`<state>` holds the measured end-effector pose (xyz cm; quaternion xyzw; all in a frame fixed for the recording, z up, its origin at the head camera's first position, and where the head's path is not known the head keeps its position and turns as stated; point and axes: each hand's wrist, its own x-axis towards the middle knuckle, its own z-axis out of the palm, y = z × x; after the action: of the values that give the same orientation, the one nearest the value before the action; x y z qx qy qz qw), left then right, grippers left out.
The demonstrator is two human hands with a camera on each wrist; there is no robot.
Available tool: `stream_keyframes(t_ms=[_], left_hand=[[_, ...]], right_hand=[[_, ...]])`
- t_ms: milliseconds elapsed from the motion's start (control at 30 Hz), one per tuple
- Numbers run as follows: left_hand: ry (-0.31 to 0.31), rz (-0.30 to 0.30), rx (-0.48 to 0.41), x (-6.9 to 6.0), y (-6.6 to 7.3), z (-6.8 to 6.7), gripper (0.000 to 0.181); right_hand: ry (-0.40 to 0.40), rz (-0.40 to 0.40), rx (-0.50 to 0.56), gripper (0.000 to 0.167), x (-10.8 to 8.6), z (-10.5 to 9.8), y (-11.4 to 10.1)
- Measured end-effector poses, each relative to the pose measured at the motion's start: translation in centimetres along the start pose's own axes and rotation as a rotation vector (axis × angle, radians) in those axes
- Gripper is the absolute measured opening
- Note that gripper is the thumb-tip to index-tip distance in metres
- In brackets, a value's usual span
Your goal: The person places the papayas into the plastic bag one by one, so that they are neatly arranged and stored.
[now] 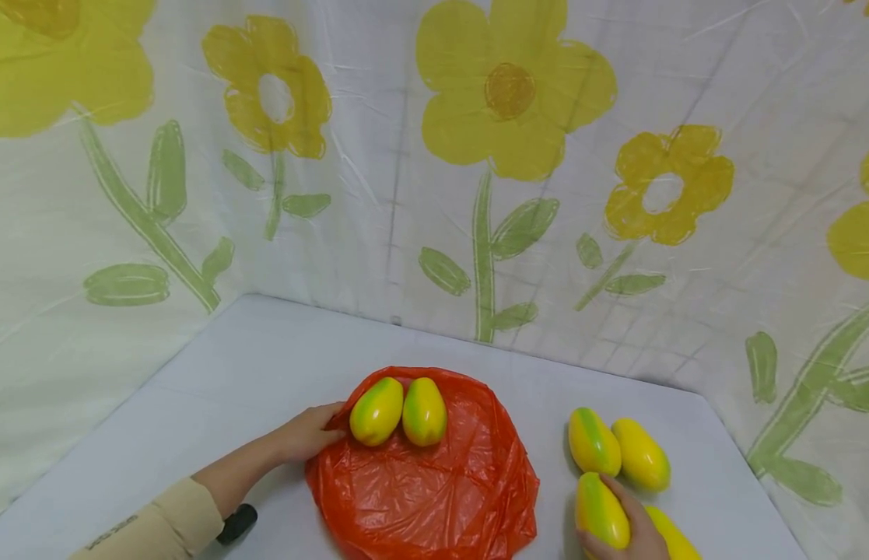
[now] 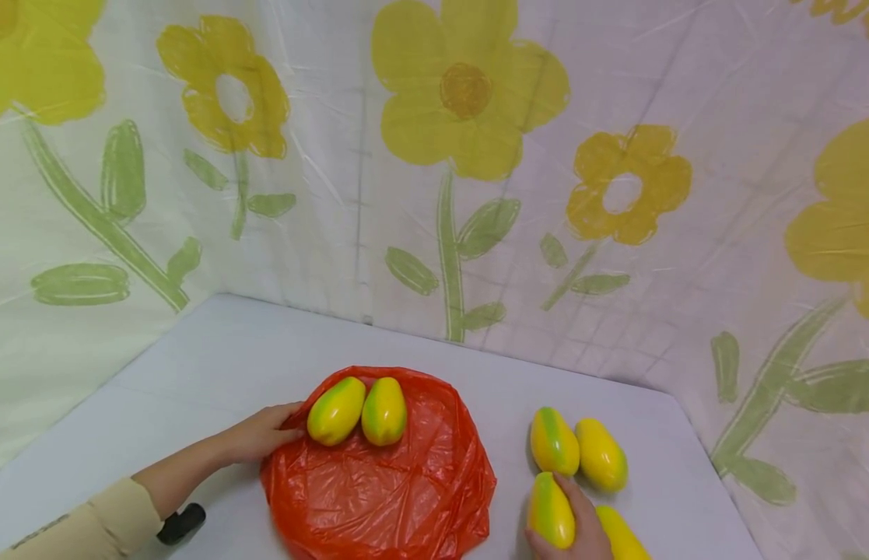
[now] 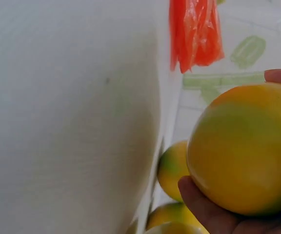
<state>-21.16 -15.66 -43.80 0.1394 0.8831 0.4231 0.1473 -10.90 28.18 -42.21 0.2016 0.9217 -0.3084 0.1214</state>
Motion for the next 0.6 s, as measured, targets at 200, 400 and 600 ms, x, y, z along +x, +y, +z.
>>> stream_keyframes(t_ms=[200, 400, 600], left_hand=[[0.012, -0.011, -0.003, 0.0, 0.0, 0.0, 0.045], [0.014, -0.012, 0.013, 0.1, -0.1, 0.1, 0.044], [0.013, -0.018, 0.006, 0.1, 0.0, 0.1, 0.044]], right_hand=[[0.032, -0.052, 0.006, 0.097, -0.2, -0.6, -1.1], [0.055, -0.082, 0.036, 0.088, -0.7, -0.9, -2.4], [0.081, -0.121, 0.074, 0.083, -0.8, -1.0, -3.8]])
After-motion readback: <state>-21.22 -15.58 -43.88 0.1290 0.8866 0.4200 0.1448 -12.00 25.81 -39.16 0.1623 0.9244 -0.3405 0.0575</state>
